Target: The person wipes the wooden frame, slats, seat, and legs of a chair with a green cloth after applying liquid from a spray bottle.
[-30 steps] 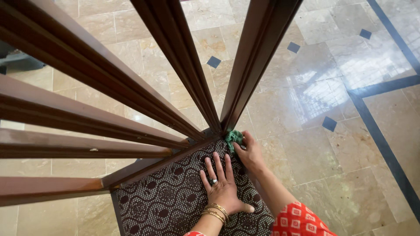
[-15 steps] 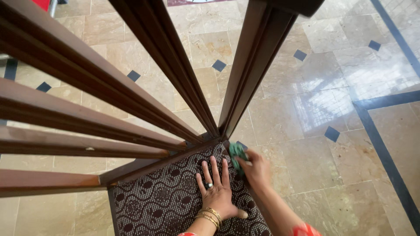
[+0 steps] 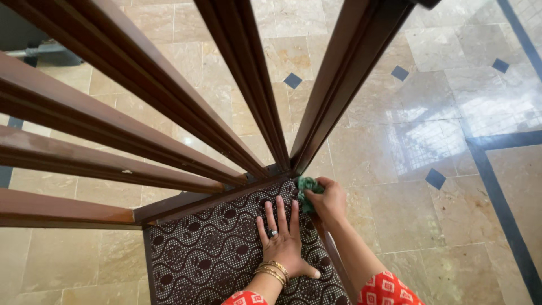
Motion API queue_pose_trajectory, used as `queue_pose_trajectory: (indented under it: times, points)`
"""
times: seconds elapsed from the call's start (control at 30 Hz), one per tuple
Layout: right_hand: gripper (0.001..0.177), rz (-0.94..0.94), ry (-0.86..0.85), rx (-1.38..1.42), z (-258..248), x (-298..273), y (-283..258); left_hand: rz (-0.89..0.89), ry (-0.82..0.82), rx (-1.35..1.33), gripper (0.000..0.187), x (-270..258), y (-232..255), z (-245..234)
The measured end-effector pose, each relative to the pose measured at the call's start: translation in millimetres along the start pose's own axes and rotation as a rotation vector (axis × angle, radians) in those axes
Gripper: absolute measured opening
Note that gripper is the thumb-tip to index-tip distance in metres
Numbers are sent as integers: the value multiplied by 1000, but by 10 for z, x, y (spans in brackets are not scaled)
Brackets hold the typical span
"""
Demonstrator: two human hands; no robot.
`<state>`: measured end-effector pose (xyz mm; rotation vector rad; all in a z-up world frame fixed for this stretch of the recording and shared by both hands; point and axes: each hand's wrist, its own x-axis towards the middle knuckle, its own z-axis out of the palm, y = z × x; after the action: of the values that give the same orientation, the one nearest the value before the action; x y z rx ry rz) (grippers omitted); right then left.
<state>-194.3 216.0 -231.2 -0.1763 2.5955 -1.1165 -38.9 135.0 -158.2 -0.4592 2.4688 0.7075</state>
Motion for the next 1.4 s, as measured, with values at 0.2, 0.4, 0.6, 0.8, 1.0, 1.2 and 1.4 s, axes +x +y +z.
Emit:
queue_pose_trajectory:
  times: [0.2, 0.4, 0.6, 0.8, 1.0, 1.2, 1.4]
  points:
    - [32, 34, -22, -71, 106, 207, -175, -17, -23, -14, 179, 41, 8, -6]
    - [28, 404, 111, 712, 120, -4, -73, -27, -43, -22, 179, 25, 11, -15]
    - [35, 30, -33, 368, -63, -138, -185, -18, -2, -17, 177, -6, -13, 8]
    - [32, 33, 69, 277, 43, -245, -439, -25, 17, -14, 177, -40, 17, -40]
    - [47, 143, 84, 47, 159, 0, -388, -29, 1, 14, 175, -42, 13, -36]
    - [42, 61, 105, 19, 239, 165, -73, -37, 22, 18, 176, -89, 43, -66]
    - [39, 51, -157, -184, -175, -67, 12, -35, 40, 8, 178, -83, 34, -21]
